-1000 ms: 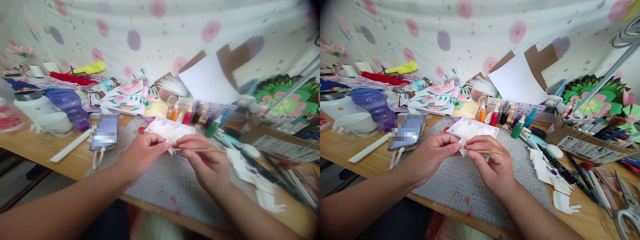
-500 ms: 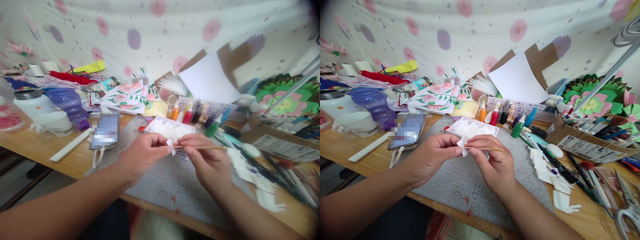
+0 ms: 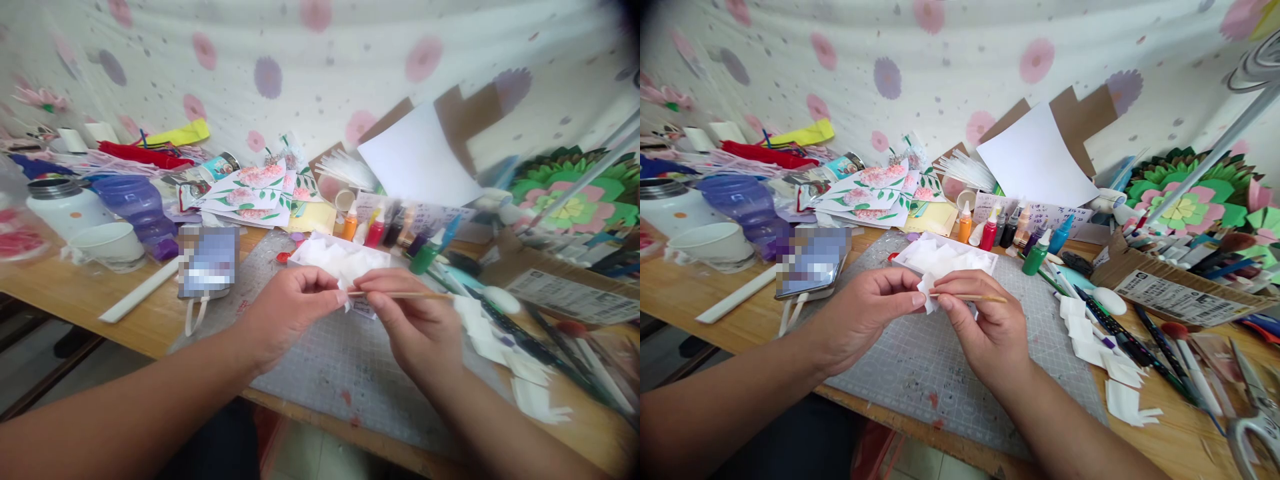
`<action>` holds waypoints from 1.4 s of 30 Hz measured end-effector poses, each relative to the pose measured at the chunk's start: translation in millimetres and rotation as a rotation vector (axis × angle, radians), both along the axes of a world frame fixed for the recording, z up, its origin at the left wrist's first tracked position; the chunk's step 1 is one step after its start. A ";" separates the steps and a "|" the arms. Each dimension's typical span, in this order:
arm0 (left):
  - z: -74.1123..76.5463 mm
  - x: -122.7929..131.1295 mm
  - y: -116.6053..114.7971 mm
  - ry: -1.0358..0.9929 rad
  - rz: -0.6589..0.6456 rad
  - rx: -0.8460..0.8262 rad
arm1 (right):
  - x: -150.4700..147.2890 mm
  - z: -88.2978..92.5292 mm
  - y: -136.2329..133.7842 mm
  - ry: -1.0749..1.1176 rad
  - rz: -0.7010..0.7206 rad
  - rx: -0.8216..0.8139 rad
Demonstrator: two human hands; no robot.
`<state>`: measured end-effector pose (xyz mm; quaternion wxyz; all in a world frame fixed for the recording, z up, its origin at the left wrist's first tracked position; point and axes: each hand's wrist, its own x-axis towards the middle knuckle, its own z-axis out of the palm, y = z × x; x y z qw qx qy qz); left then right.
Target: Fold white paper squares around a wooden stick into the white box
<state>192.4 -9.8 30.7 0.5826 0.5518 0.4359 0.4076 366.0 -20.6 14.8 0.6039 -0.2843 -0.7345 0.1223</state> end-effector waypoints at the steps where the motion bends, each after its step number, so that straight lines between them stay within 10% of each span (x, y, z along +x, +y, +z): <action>1: 0.1 0.2 -0.1 0.000 0.004 -0.003 | -0.1 0.1 -0.5 -0.009 -0.001 0.006; 19: -2.0 -5.1 5.9 -0.026 0.078 -0.015 | 22.8 -17.8 34.9 0.075 -0.442 -0.160; 30: -5.5 -4.6 5.2 -0.073 0.054 -0.014 | 3.8 -2.2 4.3 -0.046 0.060 0.028; 42: -3.8 -2.5 5.9 -0.120 0.044 -0.034 | 13.8 -17.0 25.2 0.044 -0.325 -0.131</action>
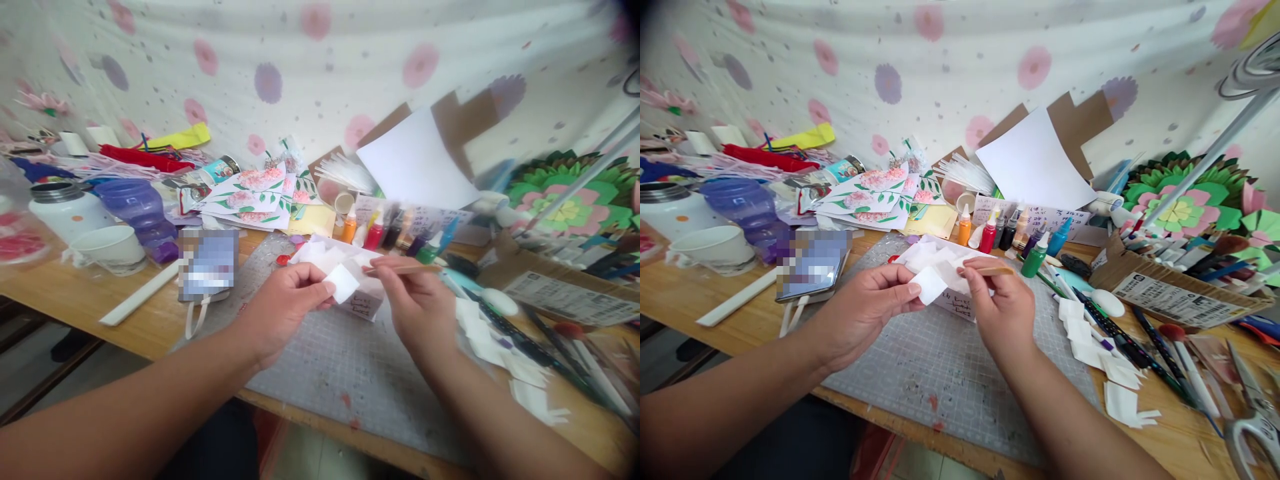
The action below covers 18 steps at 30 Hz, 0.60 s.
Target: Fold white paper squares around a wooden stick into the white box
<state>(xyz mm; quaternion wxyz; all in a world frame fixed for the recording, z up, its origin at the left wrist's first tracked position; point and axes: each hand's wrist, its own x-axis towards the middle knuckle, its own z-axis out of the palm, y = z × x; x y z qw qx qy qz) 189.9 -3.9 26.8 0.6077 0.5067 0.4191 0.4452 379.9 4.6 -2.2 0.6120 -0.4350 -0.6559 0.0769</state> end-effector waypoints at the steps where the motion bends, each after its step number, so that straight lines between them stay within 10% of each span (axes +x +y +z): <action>1: 0.7 0.2 -0.1 0.000 0.003 0.000 | 2.9 -1.6 5.2 -0.013 -0.067 -0.041; 6: 5.1 1.8 -2.0 -0.034 -0.013 -0.045 | 9.8 3.0 11.9 -0.002 -0.113 -0.043; 13: 2.8 0.0 -2.5 -0.064 -0.054 -0.008 | -8.6 6.8 -13.8 0.250 0.452 0.026; 18: 1.1 -1.9 -1.5 -0.012 -0.086 0.019 | -12.3 2.2 -16.4 0.342 0.553 -0.003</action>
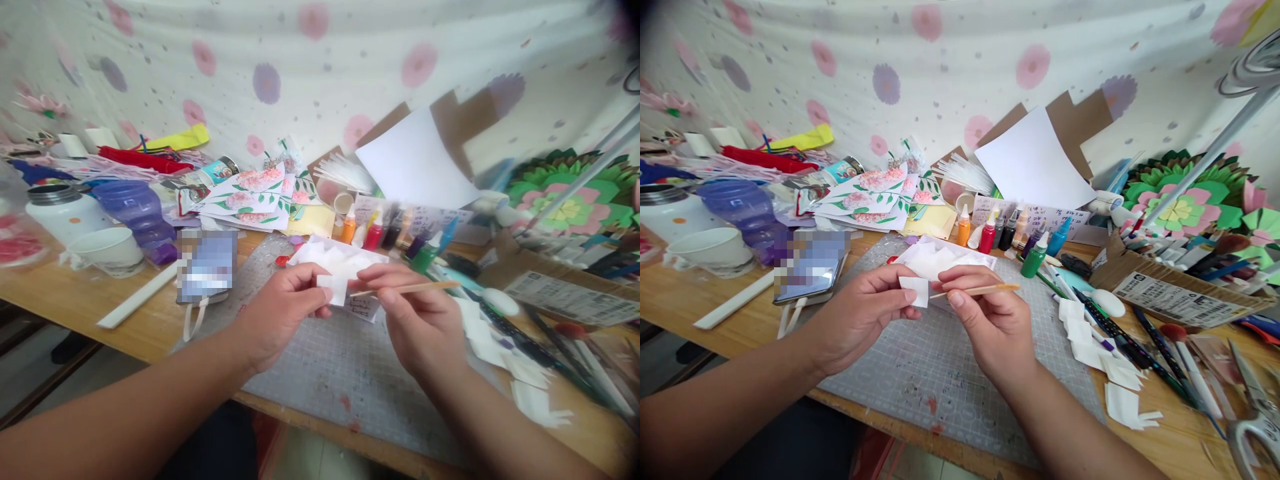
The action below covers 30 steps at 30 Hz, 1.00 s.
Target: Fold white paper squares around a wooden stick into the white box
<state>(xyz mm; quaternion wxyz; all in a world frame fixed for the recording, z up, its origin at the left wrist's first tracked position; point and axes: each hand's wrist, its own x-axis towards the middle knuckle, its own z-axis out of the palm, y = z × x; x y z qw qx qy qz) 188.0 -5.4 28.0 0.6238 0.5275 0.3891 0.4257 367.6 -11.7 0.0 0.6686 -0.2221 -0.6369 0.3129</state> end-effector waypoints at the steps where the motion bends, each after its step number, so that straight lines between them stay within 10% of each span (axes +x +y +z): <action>1: 0.3 -0.1 0.1 0.018 -0.001 0.010 | 0.1 0.2 -0.1 0.004 -0.005 0.007; 30: 5.0 -0.4 -2.5 0.232 -0.064 0.161 | 1.9 8.8 -5.1 -0.095 0.016 0.090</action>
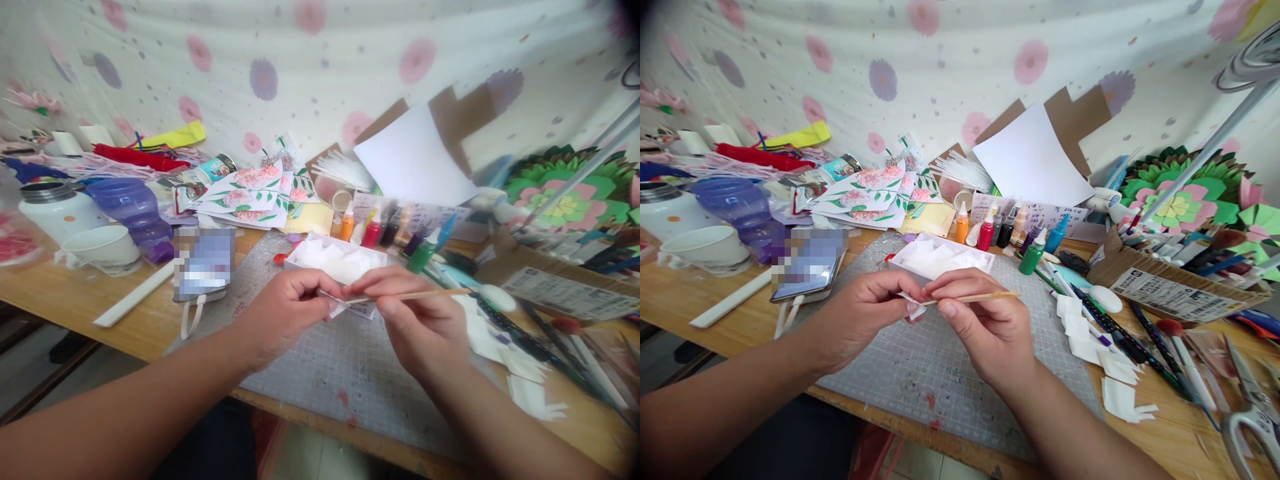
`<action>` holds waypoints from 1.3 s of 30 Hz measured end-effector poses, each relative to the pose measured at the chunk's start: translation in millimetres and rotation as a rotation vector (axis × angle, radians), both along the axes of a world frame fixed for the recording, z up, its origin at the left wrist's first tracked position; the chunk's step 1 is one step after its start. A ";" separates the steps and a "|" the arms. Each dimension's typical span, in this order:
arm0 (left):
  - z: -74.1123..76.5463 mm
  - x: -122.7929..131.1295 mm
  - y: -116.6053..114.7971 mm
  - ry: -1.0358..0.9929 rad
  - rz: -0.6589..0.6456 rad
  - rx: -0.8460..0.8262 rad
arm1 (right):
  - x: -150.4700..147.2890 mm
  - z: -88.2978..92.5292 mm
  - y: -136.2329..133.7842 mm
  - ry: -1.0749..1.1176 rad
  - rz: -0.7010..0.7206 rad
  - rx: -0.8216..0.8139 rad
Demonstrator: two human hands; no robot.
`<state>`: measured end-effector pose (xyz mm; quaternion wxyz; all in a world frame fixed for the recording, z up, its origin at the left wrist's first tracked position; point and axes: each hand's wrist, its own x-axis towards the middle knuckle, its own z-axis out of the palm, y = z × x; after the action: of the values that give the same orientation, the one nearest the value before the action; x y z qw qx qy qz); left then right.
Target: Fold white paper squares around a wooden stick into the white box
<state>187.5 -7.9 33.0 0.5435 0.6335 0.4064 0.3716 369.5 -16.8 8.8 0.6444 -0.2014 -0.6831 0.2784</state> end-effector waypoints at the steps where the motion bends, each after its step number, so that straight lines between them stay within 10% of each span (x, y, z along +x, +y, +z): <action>1: -0.1 -0.2 0.0 0.004 0.002 -0.002 | 0.3 0.6 -0.2 -0.012 -0.003 0.004; 39: -0.4 -3.8 0.4 -0.009 -0.074 -0.021 | 2.2 6.7 -0.8 -0.072 0.020 0.016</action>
<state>183.8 -7.5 32.6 0.5651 0.6407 0.3842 0.3501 371.7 -17.7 15.6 0.6181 -0.1994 -0.7101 0.2719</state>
